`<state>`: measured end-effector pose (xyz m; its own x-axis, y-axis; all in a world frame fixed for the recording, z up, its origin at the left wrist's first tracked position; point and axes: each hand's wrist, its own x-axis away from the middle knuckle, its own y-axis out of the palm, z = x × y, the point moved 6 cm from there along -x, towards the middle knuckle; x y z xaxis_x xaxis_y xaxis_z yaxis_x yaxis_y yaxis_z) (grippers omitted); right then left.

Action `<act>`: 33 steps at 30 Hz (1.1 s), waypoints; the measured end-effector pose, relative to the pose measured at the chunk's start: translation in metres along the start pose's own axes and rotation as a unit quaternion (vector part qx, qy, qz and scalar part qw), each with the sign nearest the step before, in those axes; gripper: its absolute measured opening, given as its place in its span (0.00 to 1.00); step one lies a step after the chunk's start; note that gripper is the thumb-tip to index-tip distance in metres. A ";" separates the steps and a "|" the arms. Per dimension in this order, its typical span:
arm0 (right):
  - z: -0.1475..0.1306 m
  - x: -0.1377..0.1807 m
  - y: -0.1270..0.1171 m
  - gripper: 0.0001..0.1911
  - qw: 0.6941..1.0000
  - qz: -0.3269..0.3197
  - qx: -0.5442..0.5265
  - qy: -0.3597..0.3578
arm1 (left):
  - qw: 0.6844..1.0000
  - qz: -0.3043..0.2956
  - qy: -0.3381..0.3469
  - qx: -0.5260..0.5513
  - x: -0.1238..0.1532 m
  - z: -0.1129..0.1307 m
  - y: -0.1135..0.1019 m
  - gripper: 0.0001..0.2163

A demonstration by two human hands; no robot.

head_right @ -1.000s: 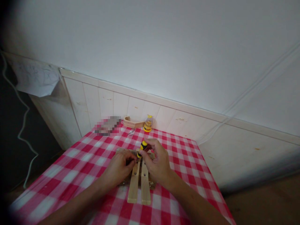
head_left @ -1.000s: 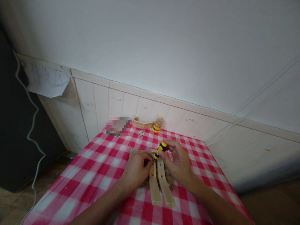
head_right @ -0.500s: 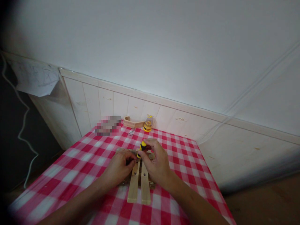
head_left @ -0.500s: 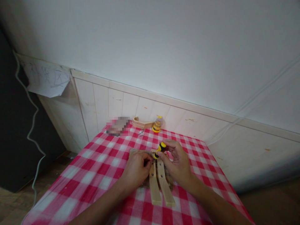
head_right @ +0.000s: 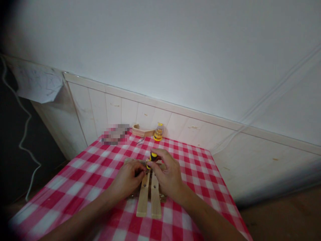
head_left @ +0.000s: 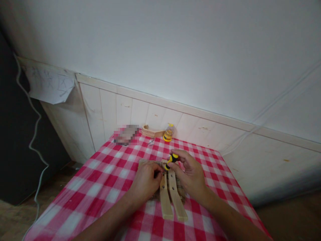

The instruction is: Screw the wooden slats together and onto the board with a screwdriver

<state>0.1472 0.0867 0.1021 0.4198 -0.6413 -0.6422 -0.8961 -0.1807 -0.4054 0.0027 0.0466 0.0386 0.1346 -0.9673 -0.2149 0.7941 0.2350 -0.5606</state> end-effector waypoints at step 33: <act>0.002 0.002 0.001 0.20 0.999 -0.042 0.016 -0.019 | 1.000 -0.005 0.001 -0.008 0.000 0.005 -0.003 0.09</act>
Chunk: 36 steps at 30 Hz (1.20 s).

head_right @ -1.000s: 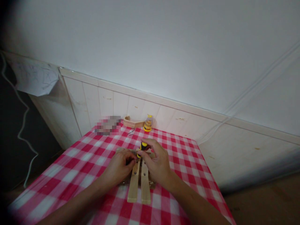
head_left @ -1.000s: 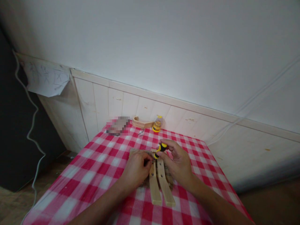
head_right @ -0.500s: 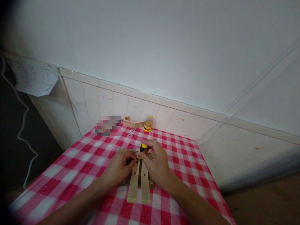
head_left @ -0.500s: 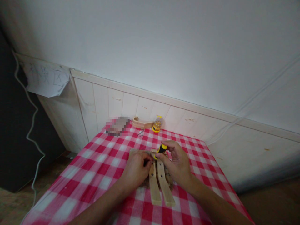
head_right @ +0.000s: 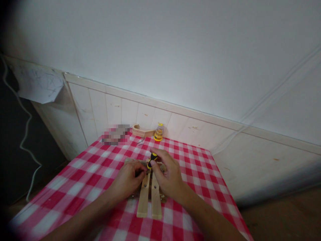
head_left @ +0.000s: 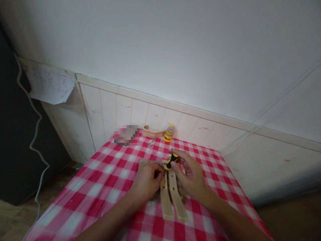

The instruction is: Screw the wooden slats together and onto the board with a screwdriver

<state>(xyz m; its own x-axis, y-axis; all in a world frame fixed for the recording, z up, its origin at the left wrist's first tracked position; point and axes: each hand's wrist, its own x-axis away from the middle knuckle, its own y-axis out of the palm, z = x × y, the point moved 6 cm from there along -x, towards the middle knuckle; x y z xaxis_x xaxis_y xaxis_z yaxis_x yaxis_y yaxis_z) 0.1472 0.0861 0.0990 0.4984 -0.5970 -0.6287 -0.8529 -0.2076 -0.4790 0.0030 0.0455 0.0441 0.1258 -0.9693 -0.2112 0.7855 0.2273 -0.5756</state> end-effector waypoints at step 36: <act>-0.002 0.000 -0.002 0.15 0.998 0.058 0.008 0.007 | 1.000 0.000 0.000 -0.014 0.000 0.000 0.000 0.09</act>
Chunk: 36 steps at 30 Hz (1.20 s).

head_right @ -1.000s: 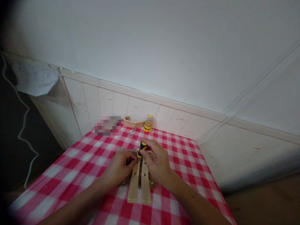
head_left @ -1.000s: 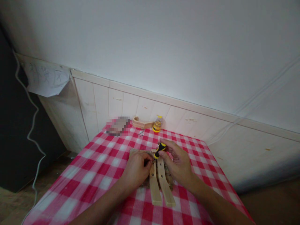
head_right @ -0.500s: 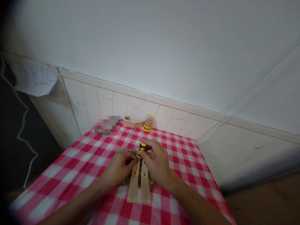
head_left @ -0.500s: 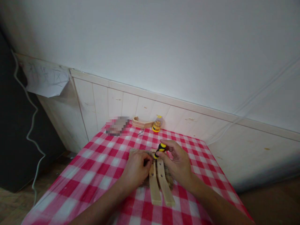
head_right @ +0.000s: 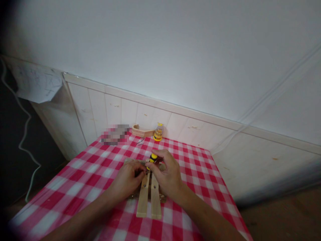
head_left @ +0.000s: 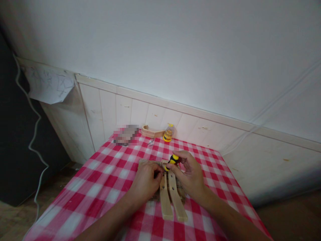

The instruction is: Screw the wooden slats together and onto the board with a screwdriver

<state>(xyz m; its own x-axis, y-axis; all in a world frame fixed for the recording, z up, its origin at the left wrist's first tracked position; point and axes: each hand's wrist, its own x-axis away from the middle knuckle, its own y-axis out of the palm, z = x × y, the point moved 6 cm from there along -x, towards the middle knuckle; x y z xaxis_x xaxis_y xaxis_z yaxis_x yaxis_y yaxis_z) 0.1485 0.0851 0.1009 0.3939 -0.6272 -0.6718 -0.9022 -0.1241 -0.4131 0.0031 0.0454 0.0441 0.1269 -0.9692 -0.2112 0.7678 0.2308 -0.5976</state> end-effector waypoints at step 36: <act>-0.003 0.001 0.002 0.20 0.999 -0.039 0.003 -0.015 | 1.000 -0.006 0.015 0.020 0.000 -0.002 0.002 0.10</act>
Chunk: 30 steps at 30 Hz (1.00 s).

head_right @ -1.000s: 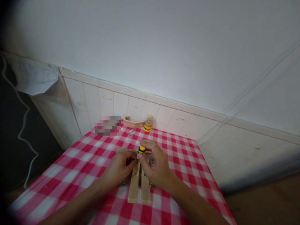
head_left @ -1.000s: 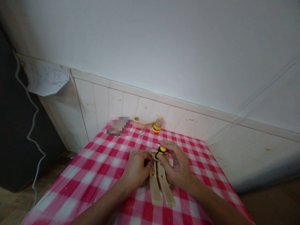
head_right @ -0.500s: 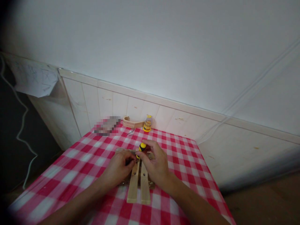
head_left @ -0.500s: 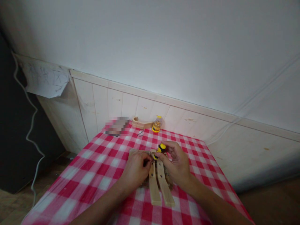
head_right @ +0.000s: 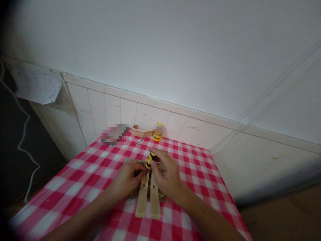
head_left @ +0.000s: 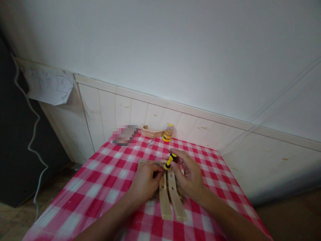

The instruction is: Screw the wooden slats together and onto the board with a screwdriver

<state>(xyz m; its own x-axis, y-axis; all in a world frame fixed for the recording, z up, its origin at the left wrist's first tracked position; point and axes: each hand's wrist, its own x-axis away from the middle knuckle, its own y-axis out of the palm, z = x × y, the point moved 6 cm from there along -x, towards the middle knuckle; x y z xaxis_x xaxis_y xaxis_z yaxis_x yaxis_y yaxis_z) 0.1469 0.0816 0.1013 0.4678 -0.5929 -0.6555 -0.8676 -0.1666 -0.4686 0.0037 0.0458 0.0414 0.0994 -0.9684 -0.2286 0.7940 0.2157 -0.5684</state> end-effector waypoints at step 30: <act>0.004 -0.001 -0.002 0.18 0.999 0.041 -0.019 0.005 | 1.000 0.007 -0.009 0.008 0.000 -0.004 0.001 0.09</act>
<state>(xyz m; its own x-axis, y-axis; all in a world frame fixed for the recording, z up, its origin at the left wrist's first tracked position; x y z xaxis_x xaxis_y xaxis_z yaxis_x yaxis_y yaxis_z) 0.1486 0.0858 0.1002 0.3943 -0.6132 -0.6845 -0.9083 -0.1470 -0.3915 0.0021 0.0469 0.0380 0.1216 -0.9675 -0.2216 0.8018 0.2273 -0.5527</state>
